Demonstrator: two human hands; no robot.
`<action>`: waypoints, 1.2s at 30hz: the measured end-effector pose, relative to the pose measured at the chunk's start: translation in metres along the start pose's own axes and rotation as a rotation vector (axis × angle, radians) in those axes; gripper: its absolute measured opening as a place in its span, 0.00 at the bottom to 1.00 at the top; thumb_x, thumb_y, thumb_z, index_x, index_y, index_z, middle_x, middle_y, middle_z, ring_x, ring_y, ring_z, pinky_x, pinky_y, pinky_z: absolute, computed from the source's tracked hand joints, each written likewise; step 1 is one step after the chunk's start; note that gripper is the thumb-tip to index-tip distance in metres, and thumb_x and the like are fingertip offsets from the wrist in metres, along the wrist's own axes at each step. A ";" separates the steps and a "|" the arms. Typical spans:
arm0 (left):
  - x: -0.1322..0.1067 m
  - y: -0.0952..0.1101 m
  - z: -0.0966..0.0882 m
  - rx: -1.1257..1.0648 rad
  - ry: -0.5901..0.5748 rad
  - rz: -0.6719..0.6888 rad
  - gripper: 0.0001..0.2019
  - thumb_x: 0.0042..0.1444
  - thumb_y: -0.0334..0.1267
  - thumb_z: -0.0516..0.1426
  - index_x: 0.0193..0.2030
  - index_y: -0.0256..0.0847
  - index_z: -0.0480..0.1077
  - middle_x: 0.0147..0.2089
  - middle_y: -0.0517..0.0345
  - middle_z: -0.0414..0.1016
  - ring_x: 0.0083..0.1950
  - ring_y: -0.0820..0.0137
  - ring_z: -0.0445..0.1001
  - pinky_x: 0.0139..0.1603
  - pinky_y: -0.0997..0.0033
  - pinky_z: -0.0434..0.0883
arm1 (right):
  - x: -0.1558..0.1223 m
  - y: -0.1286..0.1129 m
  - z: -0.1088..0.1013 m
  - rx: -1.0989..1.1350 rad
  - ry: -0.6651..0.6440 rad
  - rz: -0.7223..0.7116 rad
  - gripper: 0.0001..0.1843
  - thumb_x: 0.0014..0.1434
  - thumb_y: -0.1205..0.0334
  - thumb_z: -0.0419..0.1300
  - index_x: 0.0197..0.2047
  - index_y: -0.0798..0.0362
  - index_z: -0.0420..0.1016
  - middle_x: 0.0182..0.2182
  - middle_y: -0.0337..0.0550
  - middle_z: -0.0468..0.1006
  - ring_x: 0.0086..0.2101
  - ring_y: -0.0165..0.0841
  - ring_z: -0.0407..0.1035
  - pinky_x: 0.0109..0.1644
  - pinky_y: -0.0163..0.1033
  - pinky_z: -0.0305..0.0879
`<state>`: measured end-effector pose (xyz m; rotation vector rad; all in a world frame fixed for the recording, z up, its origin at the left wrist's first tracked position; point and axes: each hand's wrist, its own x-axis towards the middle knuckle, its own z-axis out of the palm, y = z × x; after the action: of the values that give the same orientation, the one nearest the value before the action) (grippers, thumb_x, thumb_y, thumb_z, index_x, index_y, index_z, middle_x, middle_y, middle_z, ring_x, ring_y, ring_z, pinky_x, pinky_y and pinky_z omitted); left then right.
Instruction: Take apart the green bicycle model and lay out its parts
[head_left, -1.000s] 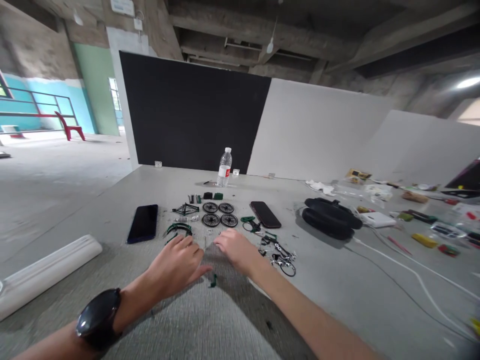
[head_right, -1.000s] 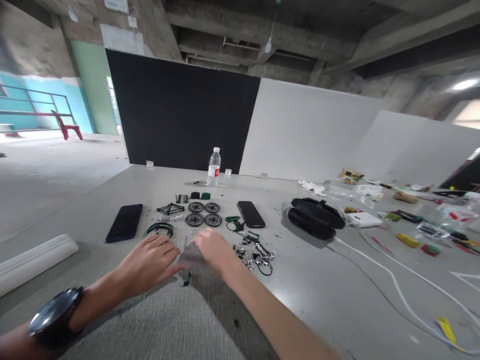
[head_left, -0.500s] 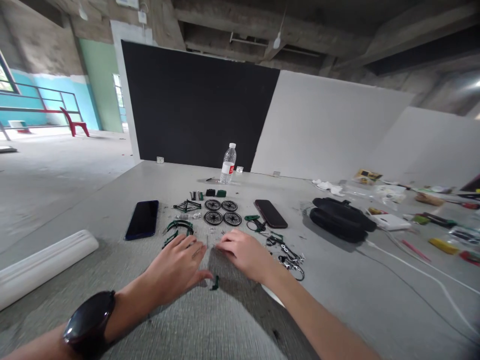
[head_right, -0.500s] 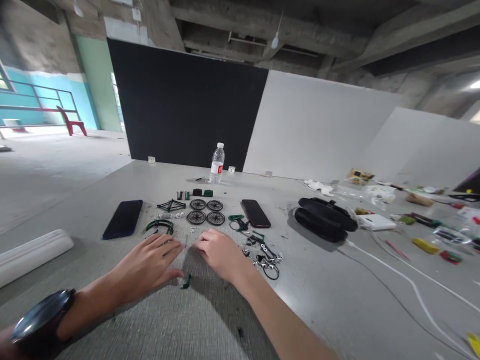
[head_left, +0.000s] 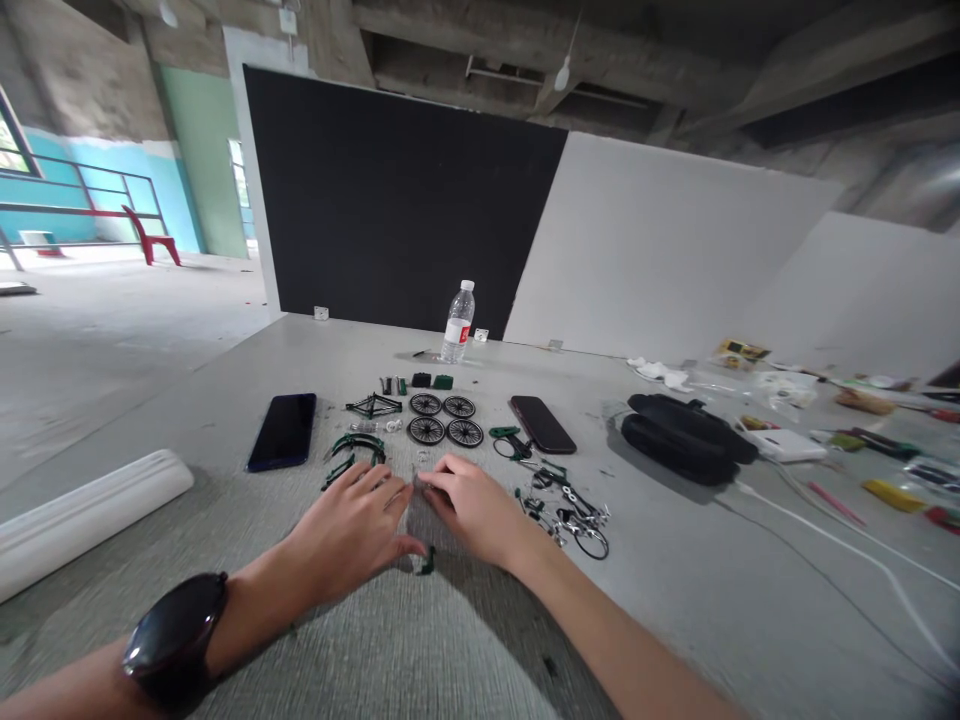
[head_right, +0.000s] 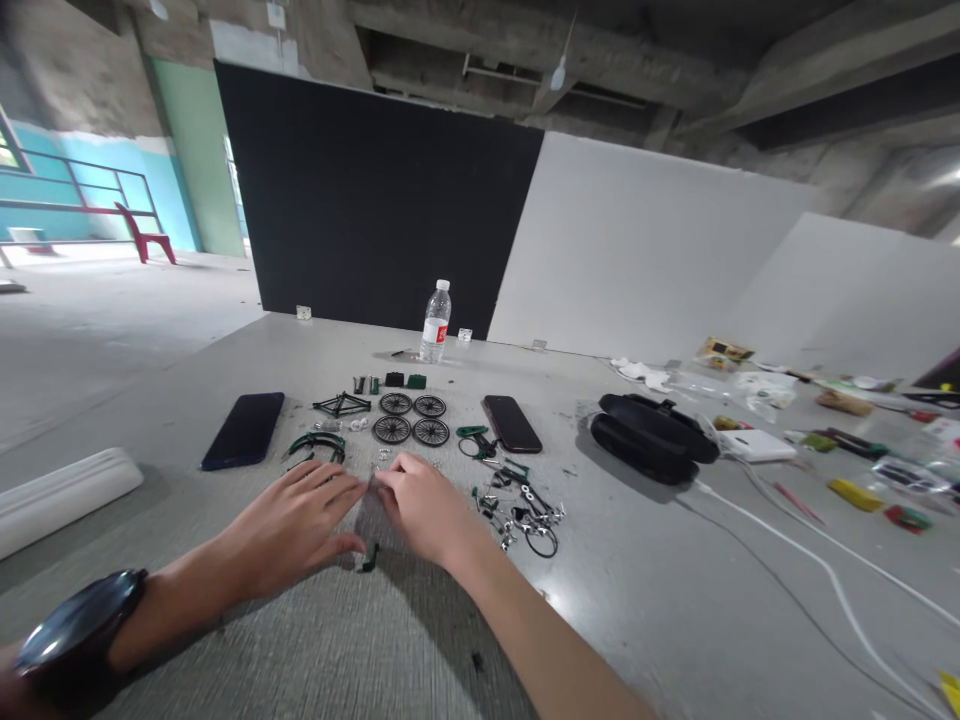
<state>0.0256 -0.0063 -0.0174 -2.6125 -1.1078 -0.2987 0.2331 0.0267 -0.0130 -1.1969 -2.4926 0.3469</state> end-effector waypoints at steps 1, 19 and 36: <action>0.000 0.000 0.001 0.000 0.003 -0.002 0.26 0.64 0.56 0.56 0.54 0.32 0.72 0.51 0.44 0.76 0.55 0.52 0.71 0.57 0.49 0.67 | 0.000 0.001 0.000 0.012 -0.001 0.005 0.17 0.69 0.63 0.51 0.55 0.48 0.77 0.46 0.48 0.75 0.44 0.36 0.71 0.48 0.41 0.68; 0.001 -0.002 0.003 0.003 0.042 -0.034 0.27 0.60 0.58 0.60 0.49 0.32 0.73 0.50 0.44 0.75 0.54 0.52 0.72 0.54 0.50 0.68 | 0.004 0.003 -0.007 -0.172 0.031 -0.038 0.14 0.67 0.68 0.54 0.47 0.48 0.80 0.38 0.44 0.77 0.40 0.35 0.70 0.45 0.42 0.65; 0.002 -0.001 0.004 0.010 0.009 -0.029 0.27 0.60 0.57 0.59 0.50 0.32 0.73 0.48 0.46 0.75 0.52 0.53 0.72 0.54 0.50 0.69 | 0.003 0.000 -0.007 -0.193 0.019 -0.078 0.14 0.67 0.67 0.54 0.49 0.50 0.81 0.38 0.45 0.78 0.40 0.35 0.70 0.44 0.41 0.65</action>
<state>0.0265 -0.0034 -0.0204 -2.5858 -1.1429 -0.3102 0.2340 0.0293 -0.0057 -1.1624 -2.5950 0.0758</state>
